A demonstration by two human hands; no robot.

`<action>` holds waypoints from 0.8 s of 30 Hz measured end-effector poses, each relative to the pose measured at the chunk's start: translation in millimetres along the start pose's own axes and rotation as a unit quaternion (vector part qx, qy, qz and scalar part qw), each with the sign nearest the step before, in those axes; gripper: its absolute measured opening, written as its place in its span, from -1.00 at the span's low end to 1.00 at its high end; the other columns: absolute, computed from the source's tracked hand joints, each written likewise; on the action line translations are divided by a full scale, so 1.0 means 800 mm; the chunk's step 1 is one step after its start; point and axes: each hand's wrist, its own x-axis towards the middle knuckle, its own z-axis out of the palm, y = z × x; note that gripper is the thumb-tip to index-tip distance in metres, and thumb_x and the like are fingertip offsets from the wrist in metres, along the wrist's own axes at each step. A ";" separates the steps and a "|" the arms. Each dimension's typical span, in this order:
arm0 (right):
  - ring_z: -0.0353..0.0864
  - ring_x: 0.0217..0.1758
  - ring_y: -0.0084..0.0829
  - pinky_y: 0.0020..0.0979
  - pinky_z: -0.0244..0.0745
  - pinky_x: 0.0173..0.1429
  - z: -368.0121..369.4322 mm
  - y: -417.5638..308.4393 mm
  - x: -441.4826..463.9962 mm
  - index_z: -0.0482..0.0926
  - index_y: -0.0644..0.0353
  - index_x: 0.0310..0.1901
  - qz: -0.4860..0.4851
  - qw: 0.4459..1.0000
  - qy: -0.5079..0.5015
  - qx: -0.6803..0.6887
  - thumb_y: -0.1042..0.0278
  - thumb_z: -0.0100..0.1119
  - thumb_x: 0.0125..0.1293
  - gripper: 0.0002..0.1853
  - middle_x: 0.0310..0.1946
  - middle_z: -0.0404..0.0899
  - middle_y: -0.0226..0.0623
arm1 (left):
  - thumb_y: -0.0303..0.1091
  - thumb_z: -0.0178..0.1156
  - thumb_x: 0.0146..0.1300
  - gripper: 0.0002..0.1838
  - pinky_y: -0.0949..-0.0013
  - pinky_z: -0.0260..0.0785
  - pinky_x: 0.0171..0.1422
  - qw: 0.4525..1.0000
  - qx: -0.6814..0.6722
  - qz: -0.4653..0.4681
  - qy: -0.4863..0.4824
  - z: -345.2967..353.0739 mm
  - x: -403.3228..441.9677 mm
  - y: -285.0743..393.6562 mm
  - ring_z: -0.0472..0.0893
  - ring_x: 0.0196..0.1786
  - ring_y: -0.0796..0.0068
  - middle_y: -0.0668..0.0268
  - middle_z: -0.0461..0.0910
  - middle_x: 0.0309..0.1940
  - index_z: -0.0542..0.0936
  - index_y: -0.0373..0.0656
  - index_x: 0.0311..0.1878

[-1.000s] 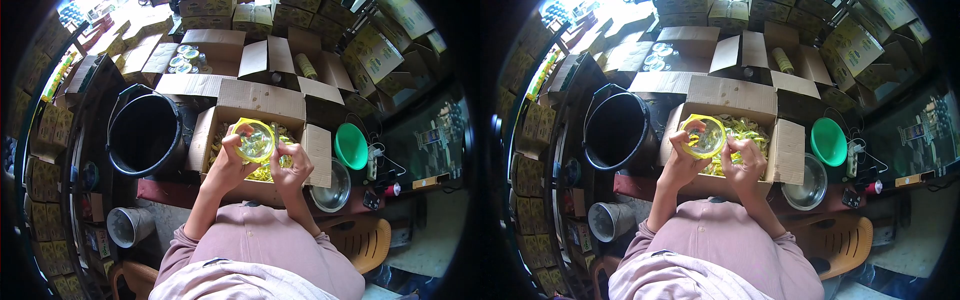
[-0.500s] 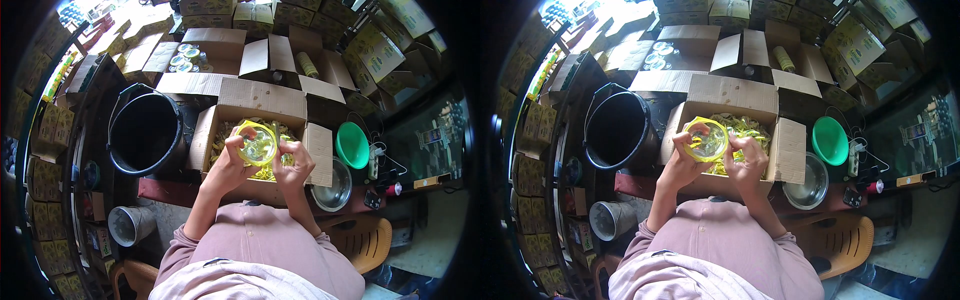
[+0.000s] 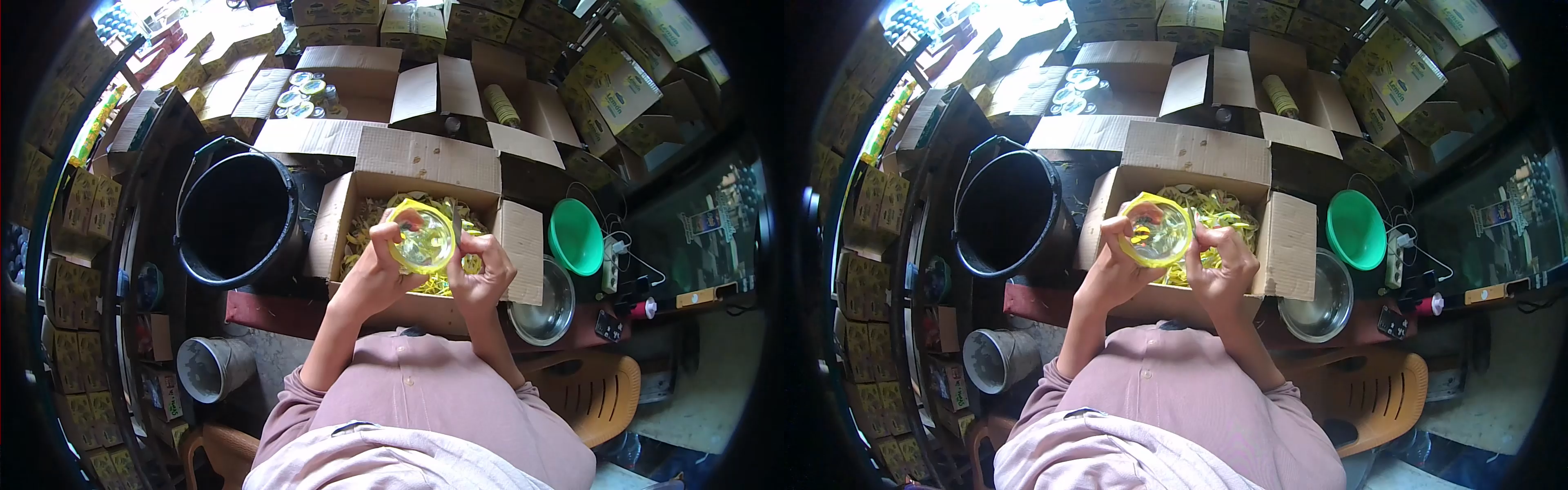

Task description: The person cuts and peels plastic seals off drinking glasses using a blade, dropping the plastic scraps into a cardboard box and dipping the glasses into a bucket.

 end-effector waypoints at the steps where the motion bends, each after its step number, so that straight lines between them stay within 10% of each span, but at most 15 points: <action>1: 0.54 -0.52 -0.49 -0.50 0.43 -0.39 0.001 0.002 0.001 0.54 0.28 -0.38 0.006 1.000 0.000 0.004 0.67 0.24 -0.09 -0.82 -0.57 0.51 -0.29 | -0.55 0.33 -0.14 -0.30 0.11 0.24 0.13 1.000 -0.001 0.014 0.001 0.002 0.000 -0.001 0.33 0.02 -0.03 0.01 0.24 -0.04 -0.04 -0.10 -0.14; 24: 0.55 -0.54 -0.50 -0.52 0.43 -0.40 0.003 0.005 0.005 0.56 0.27 -0.36 0.026 1.000 -0.007 0.016 0.69 0.23 -0.12 -0.79 -0.56 0.51 -0.29 | -0.57 0.33 -0.18 -0.22 0.18 0.27 0.13 0.999 -0.039 -0.014 0.010 0.005 -0.002 -0.007 0.39 0.02 0.12 0.04 0.28 -0.02 -0.05 -0.08 -0.04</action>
